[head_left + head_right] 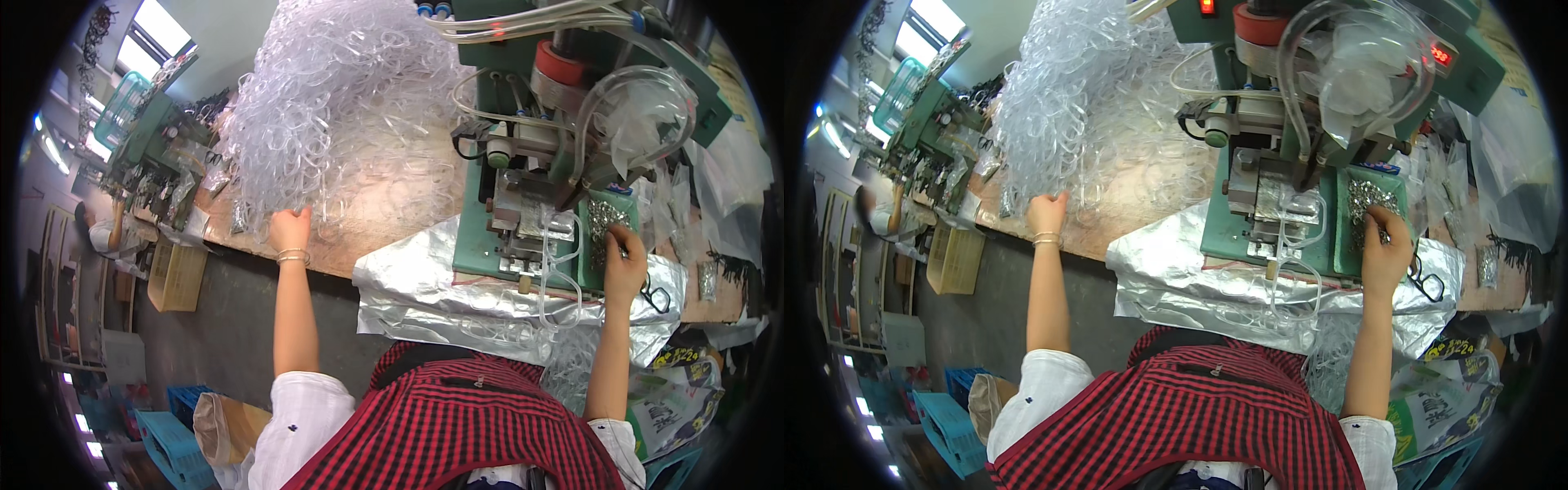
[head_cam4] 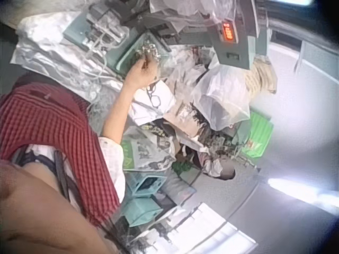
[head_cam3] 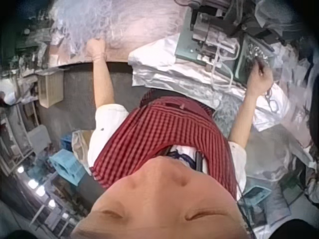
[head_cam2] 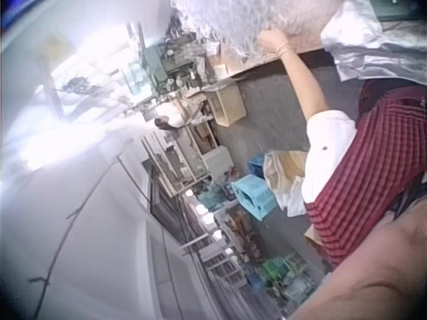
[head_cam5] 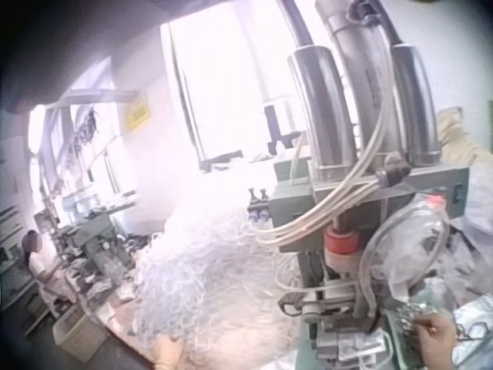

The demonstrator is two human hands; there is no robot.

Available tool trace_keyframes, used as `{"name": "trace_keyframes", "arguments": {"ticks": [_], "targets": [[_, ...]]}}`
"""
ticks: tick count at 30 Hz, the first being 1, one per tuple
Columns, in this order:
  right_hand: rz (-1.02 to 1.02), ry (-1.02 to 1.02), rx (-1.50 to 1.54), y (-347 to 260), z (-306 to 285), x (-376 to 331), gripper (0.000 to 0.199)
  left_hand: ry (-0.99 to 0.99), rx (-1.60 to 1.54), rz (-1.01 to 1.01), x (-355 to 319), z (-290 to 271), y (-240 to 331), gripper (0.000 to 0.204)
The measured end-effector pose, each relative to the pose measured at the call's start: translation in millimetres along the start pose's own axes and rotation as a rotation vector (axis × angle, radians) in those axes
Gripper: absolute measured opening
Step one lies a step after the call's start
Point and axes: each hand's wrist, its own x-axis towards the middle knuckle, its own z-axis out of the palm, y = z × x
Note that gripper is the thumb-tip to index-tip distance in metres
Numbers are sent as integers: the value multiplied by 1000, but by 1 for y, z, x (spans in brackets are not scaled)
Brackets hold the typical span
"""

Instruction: The person repeatedly picks small metallic components from a tray and places them into a machine fixture, then operates the machine to process each piece. The person removes the processed items and sets them aside, continuing the cycle with new components.

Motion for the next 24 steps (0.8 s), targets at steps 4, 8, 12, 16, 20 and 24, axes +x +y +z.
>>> {"name": "trace_keyframes", "arguments": {"ticks": [4, 8, 12, 16, 20, 24], "targets": [[46, 57, -60, -5, -10, -12, 12, 49, -317, -214, -2, 61, 21, 35], [282, 126, 54, 6, -46, -41, 12, 77, -605, 176, -54, 73, 73, 26], [175, -41, 179, -42, -52, -34, 14, -374, -1065, 185, -55, 45, 107, 19], [41, -258, 336, -105, -16, 19, 20, -693, -1548, 60, -73, -5, 142, 6], [175, -173, 645, -92, 35, 31, 40, -638, -1546, 162, -107, -4, 167, 5], [239, -202, 642, -102, 34, 16, 50, -511, -1672, 240, -134, -16, 162, 4]]}}
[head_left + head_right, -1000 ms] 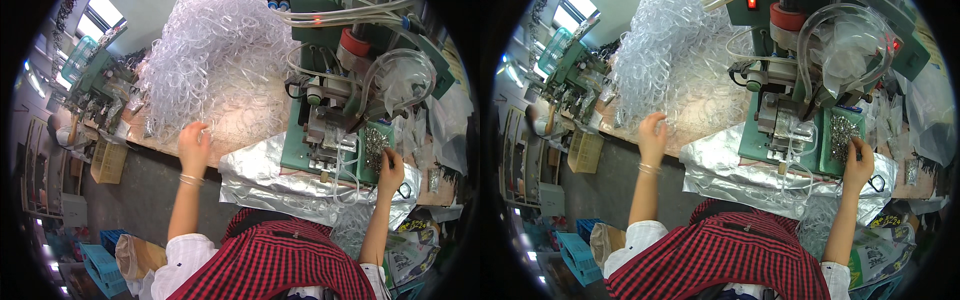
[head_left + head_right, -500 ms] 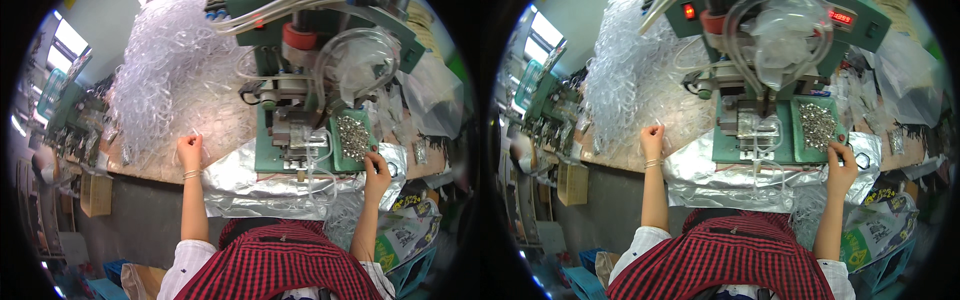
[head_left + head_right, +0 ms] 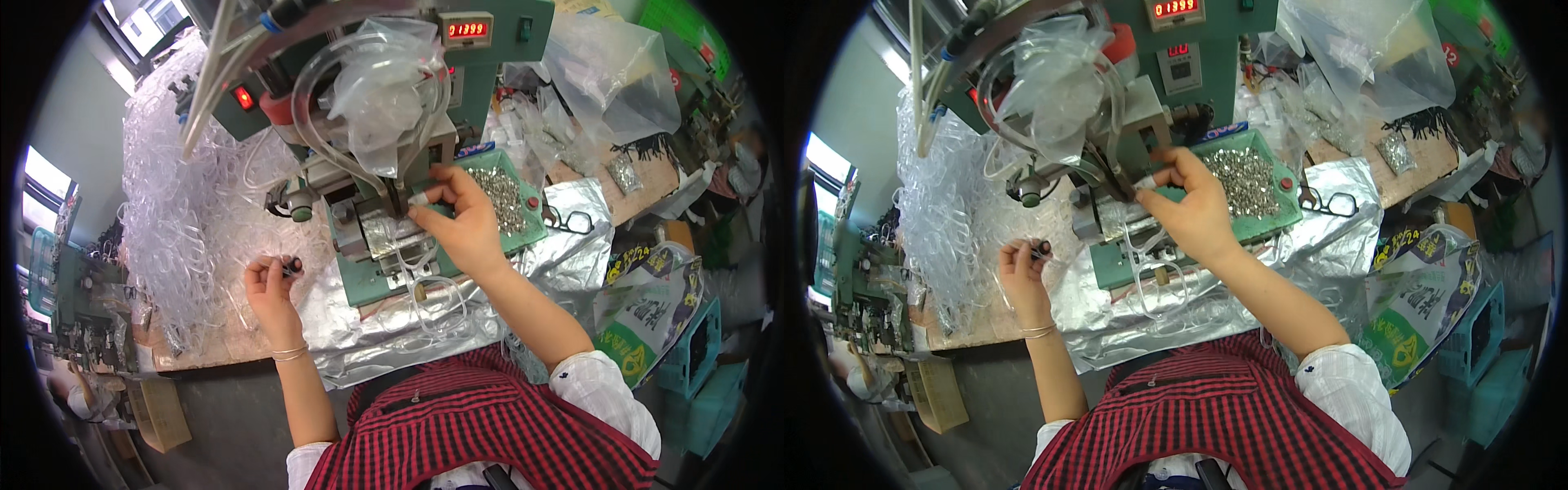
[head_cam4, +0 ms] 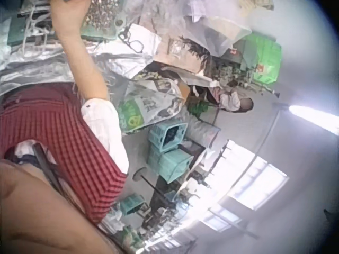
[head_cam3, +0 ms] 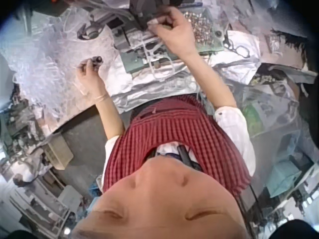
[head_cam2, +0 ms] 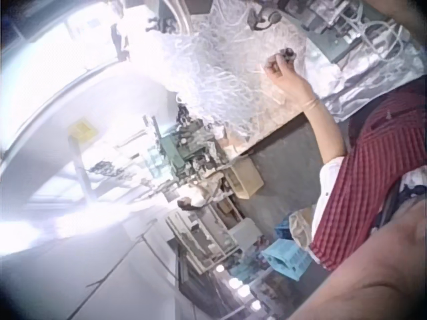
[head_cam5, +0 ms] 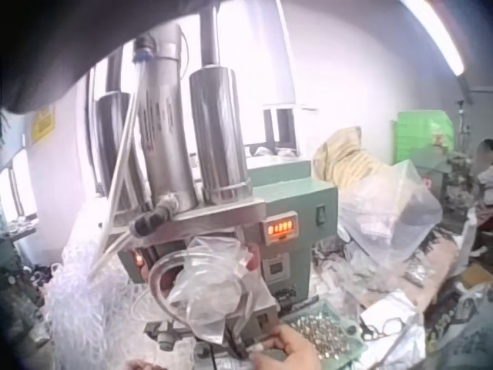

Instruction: The person repeatedly picks small metallic components from a tray and places them into a machine fixture, then operates the machine to process each piece. The person removes the processed items and sets them aside, continuing the cycle with new components.

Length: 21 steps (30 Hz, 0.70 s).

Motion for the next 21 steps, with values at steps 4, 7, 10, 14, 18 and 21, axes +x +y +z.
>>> {"name": "trace_keyframes", "arguments": {"ticks": [4, 7, 10, 14, 18, 21], "targets": [[10, -54, 77, -13, 6, 2, 55, -210, -183, 449, -18, 63, 75, 9], [37, -43, 193, -14, 14, 2, 55, -355, 49, 673, -14, 94, 102, 12], [118, 22, 302, -15, 18, -6, 51, -242, -121, 666, 3, 107, 89, 12], [-349, 37, -370, -33, 9, -35, 42, -336, 12, 815, -20, 99, 79, 14], [-474, 201, -992, 31, -61, -13, 29, -626, 416, 1130, -40, 92, 62, 18], [-355, 246, -1117, 58, -95, -8, 24, -763, 544, 1308, -38, 107, 45, 19]]}}
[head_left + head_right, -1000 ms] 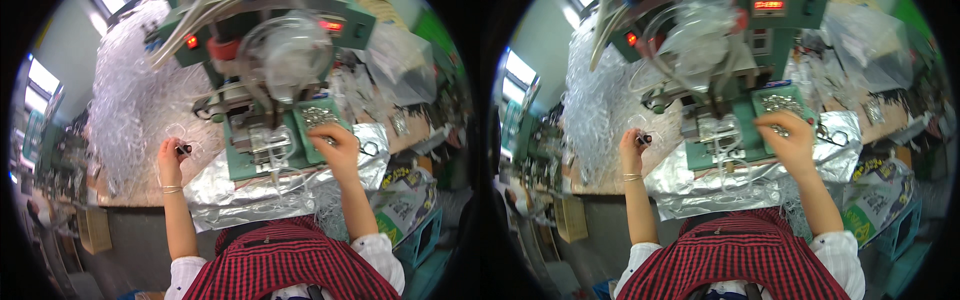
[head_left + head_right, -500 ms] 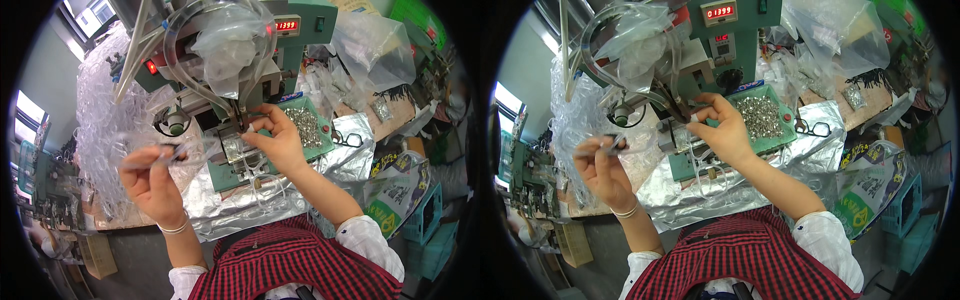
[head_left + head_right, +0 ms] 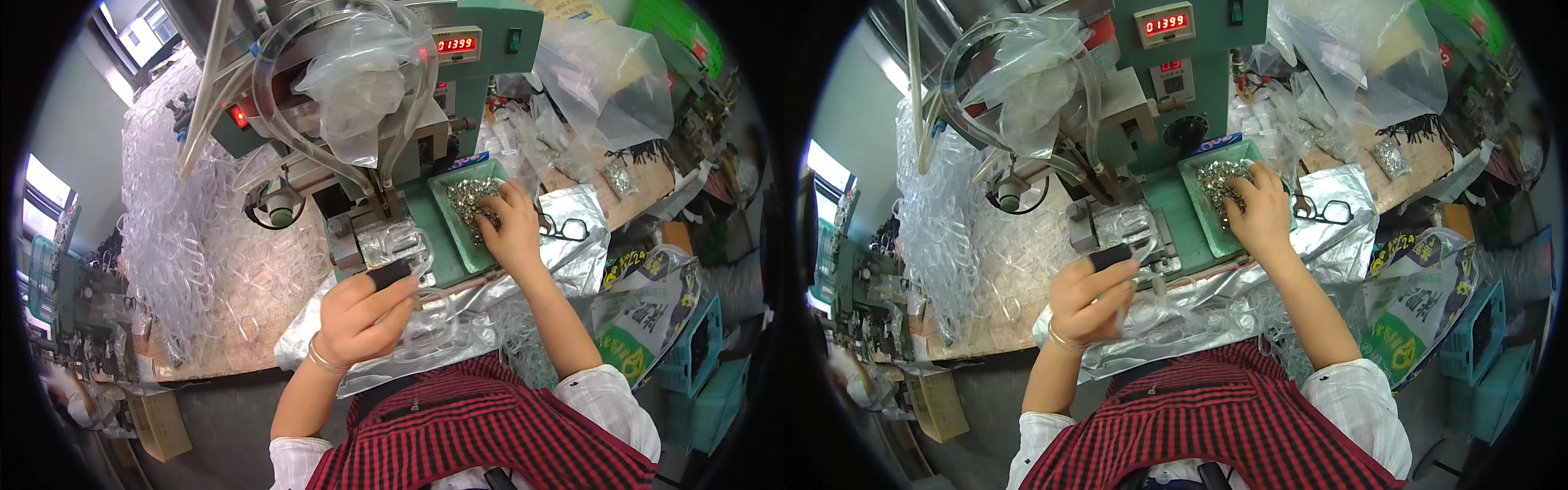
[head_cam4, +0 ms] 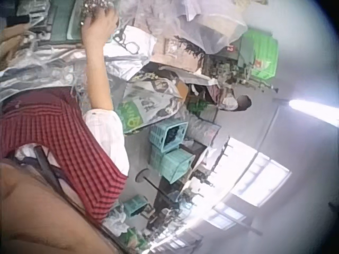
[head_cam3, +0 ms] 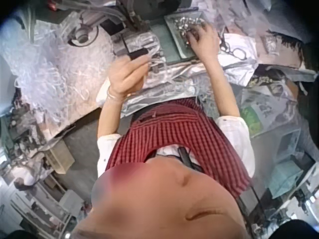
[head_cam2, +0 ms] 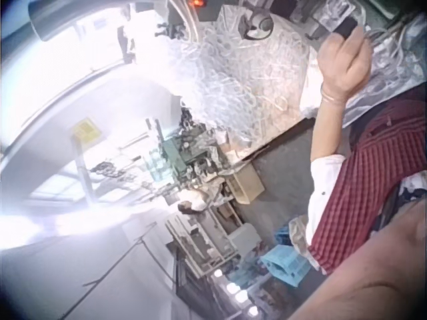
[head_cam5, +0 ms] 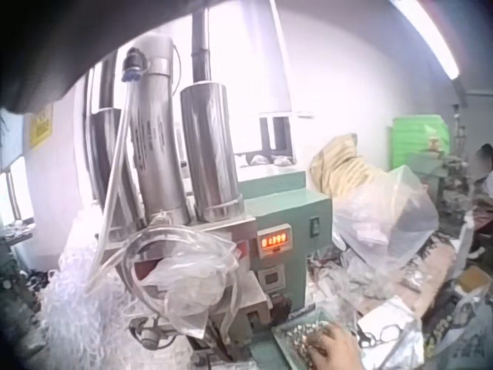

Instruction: The person repeatedly picks small metallic components from a tray and places them into a machine fixture, then operates the machine to process each piece. The person removes the processed items and sets them aside, continuing the cycle with new components.

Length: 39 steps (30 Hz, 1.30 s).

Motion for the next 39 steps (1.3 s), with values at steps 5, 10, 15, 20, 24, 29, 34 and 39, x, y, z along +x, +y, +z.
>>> {"name": "trace_keyframes", "arguments": {"ticks": [5, 10, 15, 20, 24, 29, 34, 39], "targets": [[-24, 74, 45, 12, 8, -9, 14, -75, 20, 19, 4, 7, -5, 23], [-126, 25, 48, -17, 27, 21, 8, -85, 14, -9, -1, 3, -4, 22], [-183, 3, 46, 11, 36, 20, 6, -72, 63, -197, -26, -3, 21, 25], [5, 88, 128, 8, 5, -3, 8, 234, 593, -892, -120, -103, 15, 24], [-25, 171, 263, 9, 7, 3, 13, -373, 728, -735, -227, -196, -31, 23], [80, 162, 353, -12, 19, 6, 12, -659, 323, -1093, -299, -202, -78, 23], [229, 132, 388, -8, 0, -10, 8, -701, 470, -937, -241, -153, -69, 29], [269, 184, 373, 8, -21, -30, 9, -113, 596, -1352, -215, -117, -42, 33]]}}
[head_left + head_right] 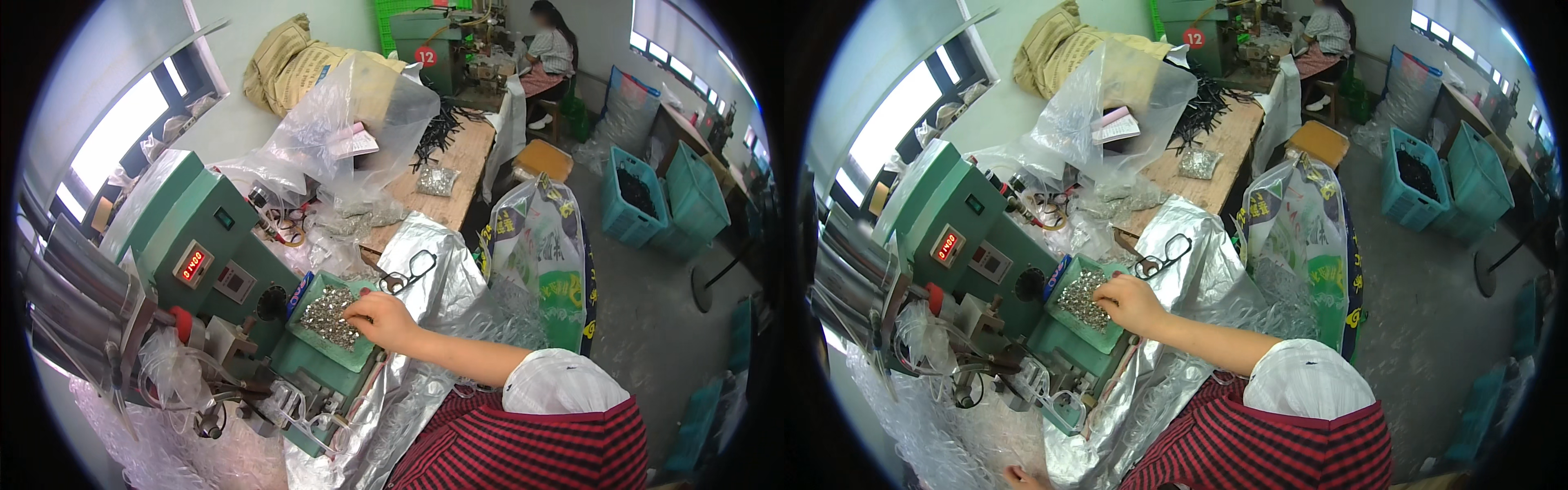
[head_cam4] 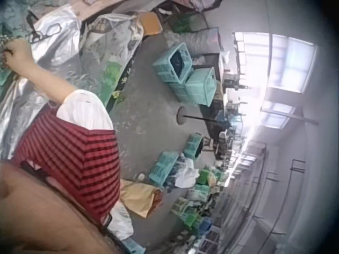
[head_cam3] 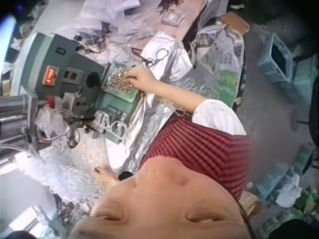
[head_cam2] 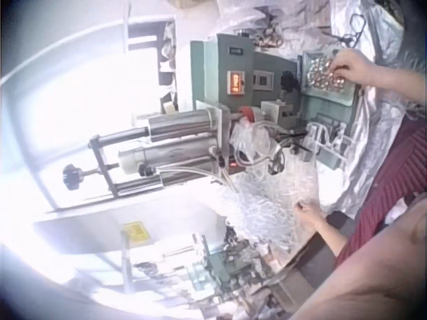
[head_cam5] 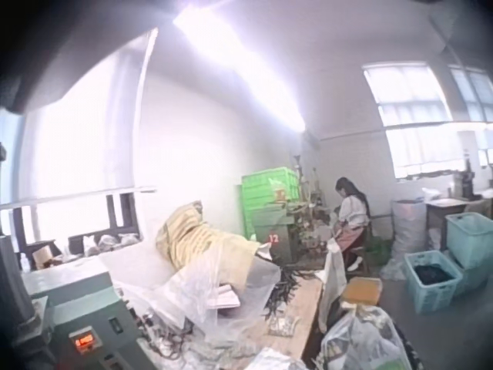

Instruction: The person repeatedly picks small metallic components from a tray and places them into a machine fixture, then operates the machine to process each piece. The person removes the processed items and sets them aside, continuing the cycle with new components.

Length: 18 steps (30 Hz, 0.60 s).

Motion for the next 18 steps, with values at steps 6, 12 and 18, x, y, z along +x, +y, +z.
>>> {"name": "trace_keyframes", "arguments": {"ticks": [6, 12, 18], "targets": [[211, -212, 234, -39, 10, 11, 15, -53, -78, 246, 14, 34, -71, 53], [64, -456, 492, -108, 46, 37, 24, -193, 82, 267, 2, 31, 10, 29], [290, -512, 866, -129, 72, 24, 48, -75, 4, 91, -4, 35, 2, 32]]}}
